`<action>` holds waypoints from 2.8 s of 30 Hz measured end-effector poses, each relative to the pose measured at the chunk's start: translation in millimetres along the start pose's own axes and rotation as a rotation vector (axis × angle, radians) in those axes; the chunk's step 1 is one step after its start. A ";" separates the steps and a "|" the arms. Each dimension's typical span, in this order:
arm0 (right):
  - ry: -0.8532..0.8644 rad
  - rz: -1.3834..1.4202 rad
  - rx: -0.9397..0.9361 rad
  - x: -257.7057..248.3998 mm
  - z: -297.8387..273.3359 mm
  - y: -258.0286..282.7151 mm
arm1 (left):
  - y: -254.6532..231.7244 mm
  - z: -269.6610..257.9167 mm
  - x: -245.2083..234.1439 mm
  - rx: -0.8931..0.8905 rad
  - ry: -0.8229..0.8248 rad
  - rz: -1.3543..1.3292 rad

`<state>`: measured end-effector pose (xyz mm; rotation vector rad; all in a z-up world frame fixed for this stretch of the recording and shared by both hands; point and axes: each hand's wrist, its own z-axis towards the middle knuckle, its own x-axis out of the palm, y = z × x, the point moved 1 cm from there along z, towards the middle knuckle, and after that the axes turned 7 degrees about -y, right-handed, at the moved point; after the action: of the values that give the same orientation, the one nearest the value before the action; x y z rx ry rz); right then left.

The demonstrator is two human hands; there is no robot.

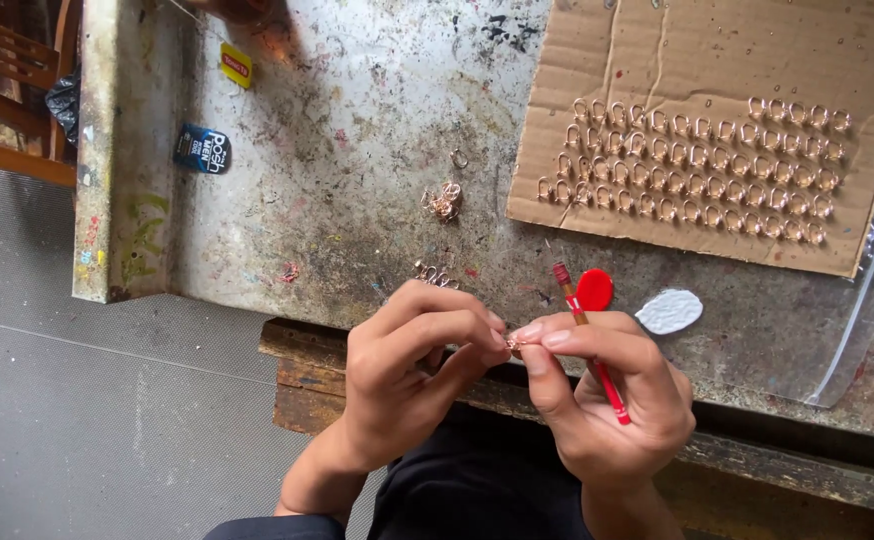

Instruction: Applying red paint to small jewelry findings using a fine-tipped applicator tool.

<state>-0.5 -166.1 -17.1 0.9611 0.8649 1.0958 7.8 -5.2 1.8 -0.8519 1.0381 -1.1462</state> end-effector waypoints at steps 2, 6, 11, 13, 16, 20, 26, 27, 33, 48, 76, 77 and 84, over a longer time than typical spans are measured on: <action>-0.009 0.058 0.046 0.0 -2.3 0.8 | 4.1 -3.3 2.4 -0.022 -0.001 -0.013; -0.041 0.203 0.166 -1.2 -6.1 -1.9 | 4.7 -4.7 5.6 -0.009 -0.004 0.000; -0.008 0.198 0.093 -1.0 -3.9 -5.6 | -1.2 -0.5 7.0 0.097 0.000 0.159; -0.001 0.187 0.058 -1.1 -3.5 -8.2 | -2.4 -0.8 7.4 0.124 0.021 0.176; 0.009 0.114 0.021 -1.4 -2.0 -9.5 | -2.6 -2.5 7.9 0.151 0.010 0.204; 0.015 0.026 -0.045 -2.7 -2.1 -10.1 | -1.6 -3.0 7.8 0.211 0.022 0.228; -0.015 0.070 0.019 -3.1 -5.9 -8.0 | 2.0 -8.9 12.2 0.258 -0.047 0.259; -0.028 0.089 0.043 -3.2 -7.2 -8.5 | 2.9 -9.9 13.4 0.269 -0.073 0.259; -0.037 0.120 0.090 -2.3 -9.3 -9.1 | -0.9 -11.3 15.8 0.276 -0.061 0.386; 0.143 0.126 0.226 -13.8 1.1 6.0 | 12.0 -30.4 33.9 0.053 -0.120 -0.098; 0.118 -0.033 -0.106 -22.2 -6.2 -8.6 | 26.3 -33.8 33.1 -0.168 -0.102 -0.445; 0.126 -0.042 -0.117 -21.9 -5.2 -8.3 | 26.2 -33.7 33.1 -0.192 -0.099 -0.457; 0.177 -0.161 -0.148 -16.7 0.7 -2.1 | 29.9 -34.6 31.7 -0.245 -0.097 -0.469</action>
<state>-3.1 -182.7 -17.2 0.6676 0.9733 1.1001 -13.5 -30.2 -43.1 -1.3838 0.9346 -1.3655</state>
